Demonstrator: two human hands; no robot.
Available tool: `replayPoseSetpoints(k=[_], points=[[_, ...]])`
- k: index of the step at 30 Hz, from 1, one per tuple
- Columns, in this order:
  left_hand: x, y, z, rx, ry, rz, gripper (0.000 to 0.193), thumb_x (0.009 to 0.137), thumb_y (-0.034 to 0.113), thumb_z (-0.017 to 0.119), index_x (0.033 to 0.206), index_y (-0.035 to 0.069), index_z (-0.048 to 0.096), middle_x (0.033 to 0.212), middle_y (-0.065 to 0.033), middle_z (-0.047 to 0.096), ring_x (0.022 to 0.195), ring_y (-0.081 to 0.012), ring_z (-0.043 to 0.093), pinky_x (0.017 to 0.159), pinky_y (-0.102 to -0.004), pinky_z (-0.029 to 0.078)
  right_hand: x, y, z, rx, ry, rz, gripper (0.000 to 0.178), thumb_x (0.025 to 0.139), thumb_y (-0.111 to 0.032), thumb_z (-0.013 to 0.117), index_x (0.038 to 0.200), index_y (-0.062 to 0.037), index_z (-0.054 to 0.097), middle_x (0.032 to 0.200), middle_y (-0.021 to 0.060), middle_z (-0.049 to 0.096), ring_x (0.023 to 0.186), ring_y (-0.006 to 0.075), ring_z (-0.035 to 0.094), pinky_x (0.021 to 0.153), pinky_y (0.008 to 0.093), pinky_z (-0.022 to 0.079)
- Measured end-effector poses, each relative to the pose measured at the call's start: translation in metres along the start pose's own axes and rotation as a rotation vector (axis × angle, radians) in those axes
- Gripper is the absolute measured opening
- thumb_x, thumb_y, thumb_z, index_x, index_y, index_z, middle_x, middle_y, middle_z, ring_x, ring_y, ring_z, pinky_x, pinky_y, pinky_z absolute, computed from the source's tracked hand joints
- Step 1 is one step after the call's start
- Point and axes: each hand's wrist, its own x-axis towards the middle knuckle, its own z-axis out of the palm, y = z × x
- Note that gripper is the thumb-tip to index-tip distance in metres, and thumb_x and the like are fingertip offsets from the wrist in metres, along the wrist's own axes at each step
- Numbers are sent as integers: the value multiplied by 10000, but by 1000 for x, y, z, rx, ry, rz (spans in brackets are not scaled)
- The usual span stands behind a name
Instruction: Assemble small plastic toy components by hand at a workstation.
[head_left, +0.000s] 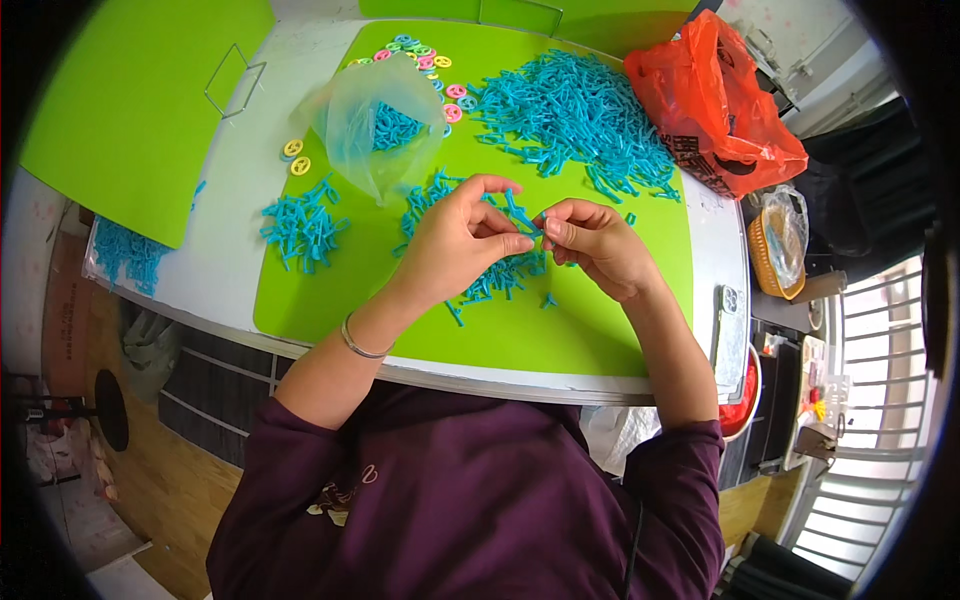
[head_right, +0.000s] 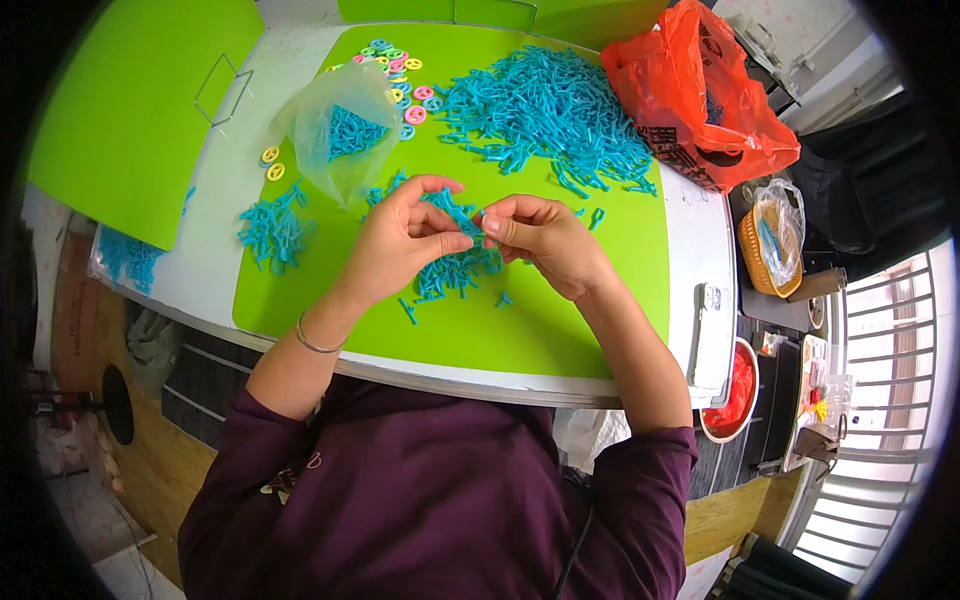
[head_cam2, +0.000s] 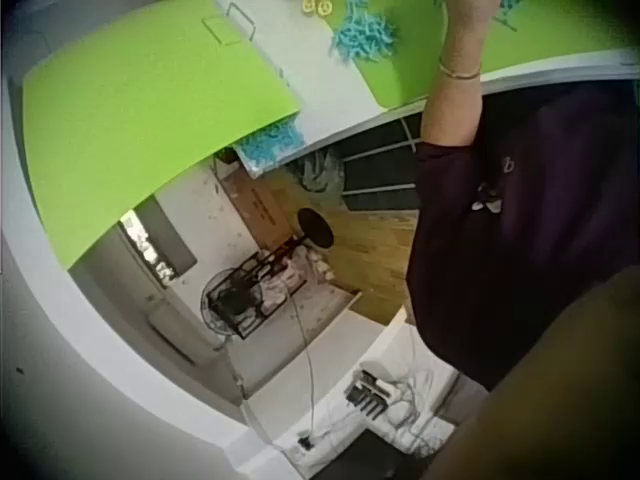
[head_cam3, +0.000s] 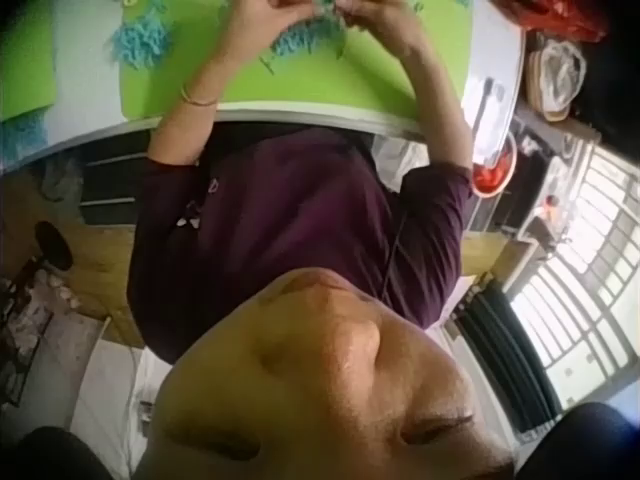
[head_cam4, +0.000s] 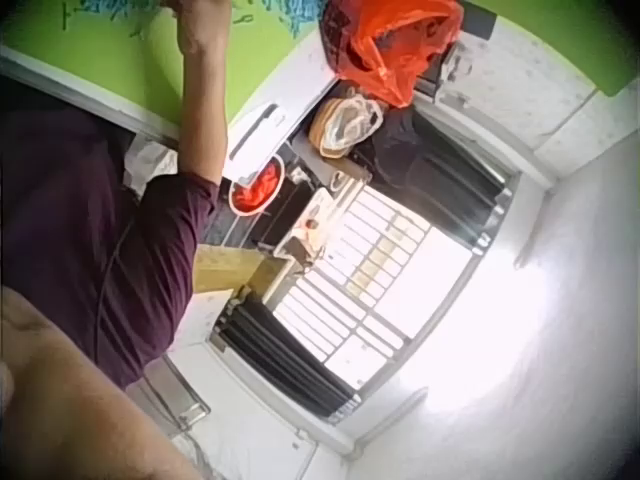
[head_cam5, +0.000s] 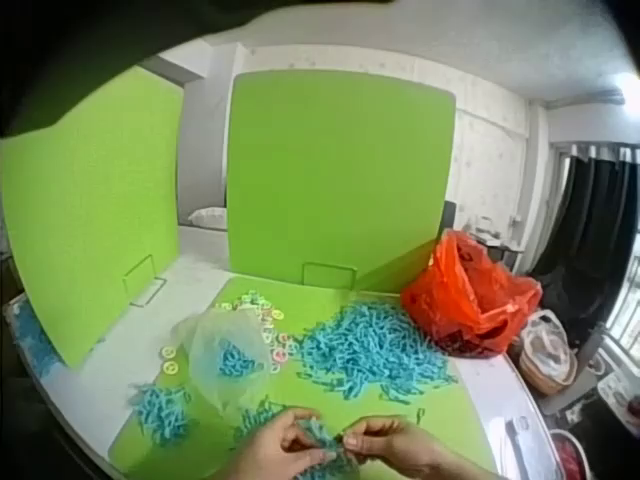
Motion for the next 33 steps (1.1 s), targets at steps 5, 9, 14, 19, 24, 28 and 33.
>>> replayPoseSetpoints(k=[5, 9, 14, 19, 24, 28, 33], points=[[-4, 8, 3, 243, 8, 180, 554, 738, 8, 680, 1232, 49, 433, 700, -72, 625, 664, -108, 601, 607, -240, 463, 1, 7, 0, 55, -52, -28, 88, 832, -145, 628, 877, -69, 625, 878, 24, 625, 739, 117, 575, 677, 244, 474], [-2, 7, -4, 196, -3, 158, 547, 733, -10, 666, 1232, 55, 451, 696, -79, 619, 645, -130, 603, 600, -253, 460, 7, 22, 12, 223, -47, -150, 94, 836, -145, 624, 864, -55, 621, 850, 31, 622, 739, 127, 577, 698, 276, 470], [-3, 11, -6, 258, -53, 129, 524, 734, -21, 654, 1218, 46, 469, 687, -78, 614, 636, -128, 601, 595, -253, 460, 5, 4, 5, -239, -78, -108, 102, 829, -145, 634, 845, -45, 620, 801, 30, 618, 726, 126, 572, 679, 261, 457], [-4, 7, -1, 323, -54, 139, 494, 733, -27, 653, 1195, 37, 489, 681, -64, 606, 629, -107, 591, 596, -246, 458, 8, 18, 0, -197, -68, -101, 107, 823, -140, 641, 842, -38, 617, 810, 33, 622, 731, 124, 569, 683, 250, 453], [-4, 4, 2, 196, 51, 168, 496, 733, -14, 672, 1193, 36, 492, 703, -41, 594, 645, -82, 575, 594, -223, 443, 10, 23, 6, 106, -120, -206, 100, 834, -116, 623, 878, -28, 611, 870, 51, 626, 775, 136, 575, 716, 258, 459], [-4, 7, -1, 78, -18, 83, 457, 773, 22, 661, 1196, 23, 486, 792, -49, 613, 721, -88, 589, 637, -226, 469, 1, 6, 6, -68, -72, -233, 98, 841, -106, 612, 900, -27, 614, 876, 50, 628, 781, 138, 578, 728, 257, 461], [2, 16, -9, -748, -333, -666, 361, 898, 195, 540, 1214, 35, 470, 983, -86, 621, 858, -157, 619, 735, -268, 510, -9, -15, 6, -358, 39, -432, 129, 851, -122, 606, 926, -19, 623, 894, 43, 643, 814, 104, 575, 758, 242, 459]])
